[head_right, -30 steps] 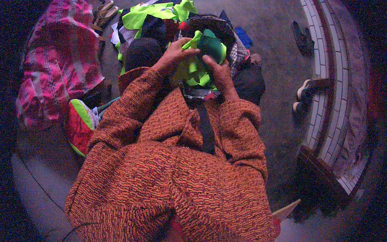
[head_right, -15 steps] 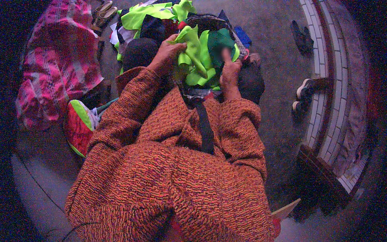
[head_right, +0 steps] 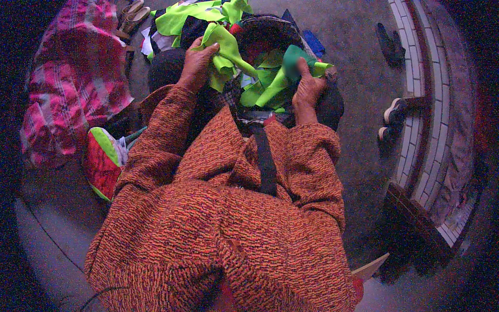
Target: The person sits on the floor and sorts through a pile of colorful fabric pieces, picking them up one by one, inspecting them, and placing them into a checkered bag. The person handles various colors including green, red, blue, and white, occasionally folding or adjusting the pieces before placing them inside the bag.
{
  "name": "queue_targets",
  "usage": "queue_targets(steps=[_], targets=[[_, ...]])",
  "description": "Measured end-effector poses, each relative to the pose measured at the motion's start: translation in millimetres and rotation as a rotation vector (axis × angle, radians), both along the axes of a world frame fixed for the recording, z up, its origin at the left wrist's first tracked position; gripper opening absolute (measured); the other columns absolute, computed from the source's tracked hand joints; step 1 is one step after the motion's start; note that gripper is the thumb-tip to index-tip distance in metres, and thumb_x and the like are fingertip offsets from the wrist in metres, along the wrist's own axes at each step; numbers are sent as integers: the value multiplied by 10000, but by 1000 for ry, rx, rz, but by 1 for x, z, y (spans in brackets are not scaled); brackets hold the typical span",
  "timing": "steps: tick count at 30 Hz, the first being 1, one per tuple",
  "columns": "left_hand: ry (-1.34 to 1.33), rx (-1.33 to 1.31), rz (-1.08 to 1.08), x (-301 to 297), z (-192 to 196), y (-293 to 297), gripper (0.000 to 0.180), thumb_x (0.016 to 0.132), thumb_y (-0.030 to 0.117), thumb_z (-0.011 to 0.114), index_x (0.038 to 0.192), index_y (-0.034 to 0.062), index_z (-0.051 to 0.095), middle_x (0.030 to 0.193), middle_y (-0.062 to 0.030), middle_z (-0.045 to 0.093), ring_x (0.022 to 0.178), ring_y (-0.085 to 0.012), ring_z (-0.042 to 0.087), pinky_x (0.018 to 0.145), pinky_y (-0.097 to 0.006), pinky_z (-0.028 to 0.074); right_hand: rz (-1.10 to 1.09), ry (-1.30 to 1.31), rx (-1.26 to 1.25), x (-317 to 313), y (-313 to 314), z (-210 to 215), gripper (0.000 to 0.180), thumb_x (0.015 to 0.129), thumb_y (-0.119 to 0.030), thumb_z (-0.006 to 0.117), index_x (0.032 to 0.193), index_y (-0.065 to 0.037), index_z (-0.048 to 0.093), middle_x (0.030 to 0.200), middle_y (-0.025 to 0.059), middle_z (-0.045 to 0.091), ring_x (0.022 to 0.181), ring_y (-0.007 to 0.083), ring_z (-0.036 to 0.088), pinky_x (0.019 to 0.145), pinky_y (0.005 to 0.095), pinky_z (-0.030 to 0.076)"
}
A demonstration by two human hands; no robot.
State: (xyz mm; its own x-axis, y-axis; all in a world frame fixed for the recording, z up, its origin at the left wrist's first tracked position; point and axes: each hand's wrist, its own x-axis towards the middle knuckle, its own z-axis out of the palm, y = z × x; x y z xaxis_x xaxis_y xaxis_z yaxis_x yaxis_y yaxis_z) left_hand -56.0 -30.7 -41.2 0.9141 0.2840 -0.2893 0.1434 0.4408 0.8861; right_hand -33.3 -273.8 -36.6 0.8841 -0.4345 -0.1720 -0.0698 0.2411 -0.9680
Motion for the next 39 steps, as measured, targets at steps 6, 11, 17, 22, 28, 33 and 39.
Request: queue_targets(steps=[6,11,17,22,28,33,39], targets=[[10,-53,-111,-3,15,-1,320,793,76,607,1097,35,512,948,-63,595,807,-150,585,712,-282,489,210,-3,4,0,-2,-2,470,664,-43,745,1066,-35,502,945,45,580,868,173,552,805,305,450],[-19,-170,-221,-1,16,-6,379,794,80,617,1150,40,492,977,-60,587,855,-147,577,749,-276,483,366,127,-185,-1,-11,-17,574,681,-19,706,1172,-20,410,949,96,580,898,210,555,858,322,424],[-61,-210,-389,-4,24,-10,421,796,114,611,1189,60,468,1047,-40,572,886,-135,573,752,-272,482,527,47,-500,-1,0,-12,601,741,-143,688,1238,-29,372,1109,118,515,1012,209,503,890,342,405],[-20,-172,-595,-5,31,-15,450,765,80,644,1183,49,482,1003,-45,587,877,-130,572,759,-259,470,693,265,193,-10,16,-1,482,830,-303,608,1217,-73,438,1123,70,531,1025,163,507,871,324,416],[3,-34,-695,-6,24,-22,450,771,101,635,1187,30,479,1031,-56,586,892,-143,567,800,-289,464,677,160,336,-13,17,6,279,828,-150,610,1080,-48,544,968,43,612,830,156,597,737,278,490],[43,-118,-652,-4,12,-21,441,764,94,635,1172,32,480,1018,-77,590,866,-161,584,781,-296,476,628,120,538,-7,14,9,291,839,-140,591,1106,-63,507,1005,59,592,879,167,583,764,300,484],[75,-55,-640,-3,18,-21,393,770,79,627,1135,25,492,967,-67,592,831,-156,586,735,-283,484,616,48,266,-6,12,-7,439,833,-94,588,1218,-67,380,1062,94,561,967,190,541,817,337,462]])
